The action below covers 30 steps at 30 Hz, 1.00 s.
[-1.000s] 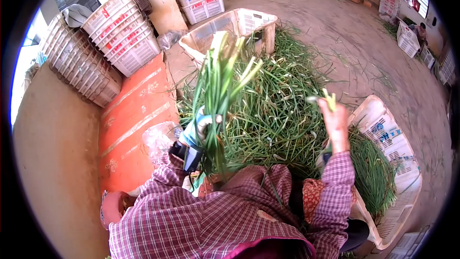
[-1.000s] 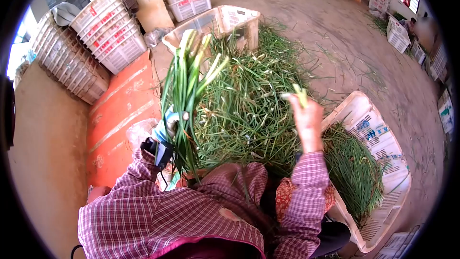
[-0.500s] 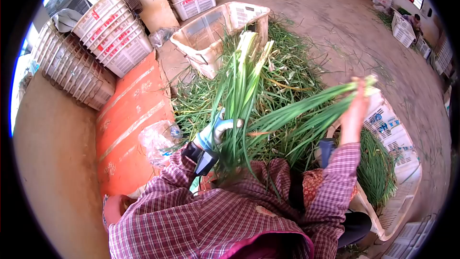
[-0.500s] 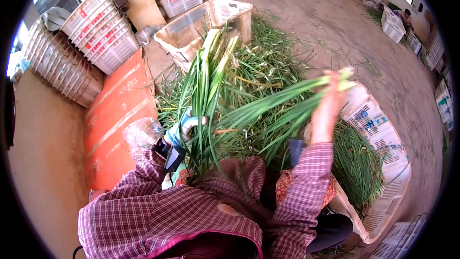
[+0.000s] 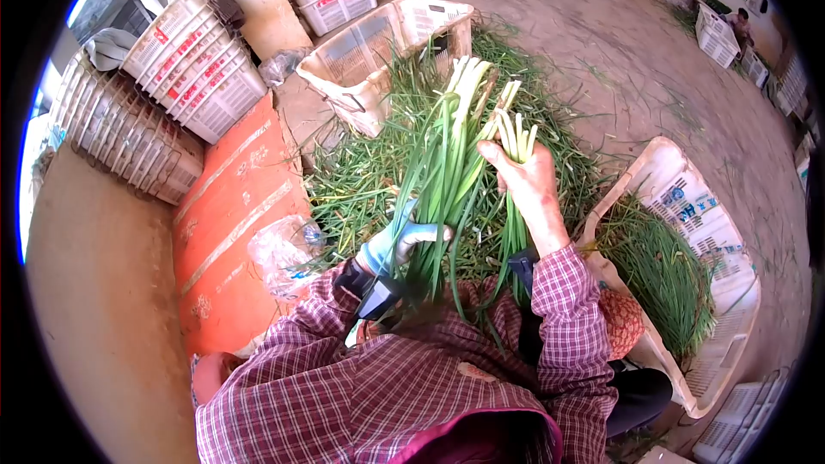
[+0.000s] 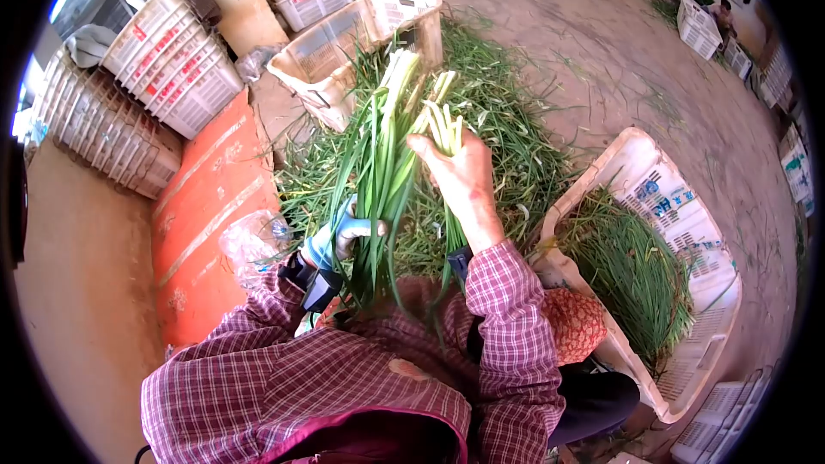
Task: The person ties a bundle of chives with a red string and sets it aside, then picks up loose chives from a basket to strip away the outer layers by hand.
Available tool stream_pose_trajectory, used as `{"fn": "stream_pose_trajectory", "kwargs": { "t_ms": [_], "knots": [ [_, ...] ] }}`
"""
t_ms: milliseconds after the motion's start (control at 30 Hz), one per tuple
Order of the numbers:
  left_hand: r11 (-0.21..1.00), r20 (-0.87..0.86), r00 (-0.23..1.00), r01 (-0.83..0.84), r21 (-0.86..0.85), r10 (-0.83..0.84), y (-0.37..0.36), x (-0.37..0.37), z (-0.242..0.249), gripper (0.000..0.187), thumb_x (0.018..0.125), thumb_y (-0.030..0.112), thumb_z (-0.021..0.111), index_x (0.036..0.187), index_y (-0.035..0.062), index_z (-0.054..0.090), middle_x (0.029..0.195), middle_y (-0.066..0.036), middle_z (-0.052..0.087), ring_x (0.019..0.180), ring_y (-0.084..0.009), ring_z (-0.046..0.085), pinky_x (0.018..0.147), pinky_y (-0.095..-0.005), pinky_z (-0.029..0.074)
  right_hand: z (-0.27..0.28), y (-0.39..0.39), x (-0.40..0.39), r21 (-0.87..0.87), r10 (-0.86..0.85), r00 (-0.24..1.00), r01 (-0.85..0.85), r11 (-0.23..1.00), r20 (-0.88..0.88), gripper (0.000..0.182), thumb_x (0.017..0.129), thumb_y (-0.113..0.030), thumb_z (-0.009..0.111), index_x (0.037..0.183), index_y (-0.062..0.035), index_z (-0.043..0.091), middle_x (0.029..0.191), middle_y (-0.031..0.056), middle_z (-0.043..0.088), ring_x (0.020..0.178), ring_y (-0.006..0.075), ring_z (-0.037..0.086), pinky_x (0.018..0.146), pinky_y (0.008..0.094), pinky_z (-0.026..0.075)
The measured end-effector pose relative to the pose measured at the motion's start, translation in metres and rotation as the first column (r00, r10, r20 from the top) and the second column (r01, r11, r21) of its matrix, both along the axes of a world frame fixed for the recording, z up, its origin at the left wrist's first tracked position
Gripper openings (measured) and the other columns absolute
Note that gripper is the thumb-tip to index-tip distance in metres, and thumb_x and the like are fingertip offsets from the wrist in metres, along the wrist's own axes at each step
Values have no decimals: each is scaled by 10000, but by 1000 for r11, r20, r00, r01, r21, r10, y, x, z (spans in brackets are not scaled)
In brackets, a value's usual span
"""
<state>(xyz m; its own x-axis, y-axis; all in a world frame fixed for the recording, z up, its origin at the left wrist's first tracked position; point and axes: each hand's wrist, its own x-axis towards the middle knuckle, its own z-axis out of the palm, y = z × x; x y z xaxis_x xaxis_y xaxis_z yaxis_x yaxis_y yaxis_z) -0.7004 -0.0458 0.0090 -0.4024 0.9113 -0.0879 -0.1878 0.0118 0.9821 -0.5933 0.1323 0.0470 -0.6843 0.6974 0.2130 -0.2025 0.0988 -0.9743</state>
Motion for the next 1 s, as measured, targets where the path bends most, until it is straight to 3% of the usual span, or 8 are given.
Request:
{"fn": "stream_pose_trajectory", "kwargs": {
  "t_ms": [133,300,533,667,767,800,867,1000],
  "knots": [
    [1000,207,978,22,-3,-21,1,-3,-3,530,743,304,716,1153,10,551,897,-85,635,745,-170,628,661,-313,536,0,4,11,-33,16,1000,-16,999,25,255,827,-181,708,1033,-40,656,749,-2,633,527,39,518,452,196,437],
    [997,71,994,79,-25,-77,13,-4,7,601,720,424,720,1120,0,573,892,-91,631,726,-186,623,652,-312,524,-9,3,15,-84,64,998,-63,994,7,219,842,-156,678,1018,-32,645,732,-13,609,528,39,518,455,197,437],
    [996,113,990,86,-25,-82,21,6,10,365,751,312,699,976,37,616,708,-19,578,586,-131,555,548,-269,449,-14,-2,16,-119,31,995,-42,992,-93,183,865,-194,665,934,-26,639,681,-40,534,520,44,484,459,210,406],
    [991,168,978,130,-21,-125,17,2,5,331,781,288,692,942,11,609,701,-30,559,585,-119,529,545,-251,425,-14,11,21,-127,-141,990,140,982,9,283,879,-307,641,956,-36,674,613,-18,564,507,60,497,471,218,396],
    [994,95,992,90,-63,-84,12,3,8,268,792,259,689,870,11,628,664,-30,564,565,-107,523,535,-250,422,-28,46,22,-183,-216,972,198,963,-88,279,865,-277,669,1002,-34,667,702,10,600,506,58,496,446,213,422],
    [995,77,995,65,-74,-59,8,1,8,260,800,253,685,879,12,630,687,-32,578,576,-107,531,543,-248,432,-29,49,25,-175,-216,947,177,969,-239,249,874,-302,649,885,-54,641,688,0,573,523,63,499,456,213,444],
    [993,70,991,113,-35,-111,-5,-20,-21,189,853,184,641,943,18,649,853,-28,637,827,-107,597,687,-256,485,-24,76,39,-351,-503,849,428,833,-160,247,862,-302,664,901,-60,637,703,5,584,519,65,501,452,214,450],
    [987,-4,999,-35,-155,34,-12,-20,-16,218,809,198,672,915,9,646,863,-76,653,775,-146,617,703,-289,500,5,67,58,-3,-410,912,410,912,-19,249,857,-294,668,886,-48,645,689,-15,585,519,70,512,462,206,449]
  ]
}}
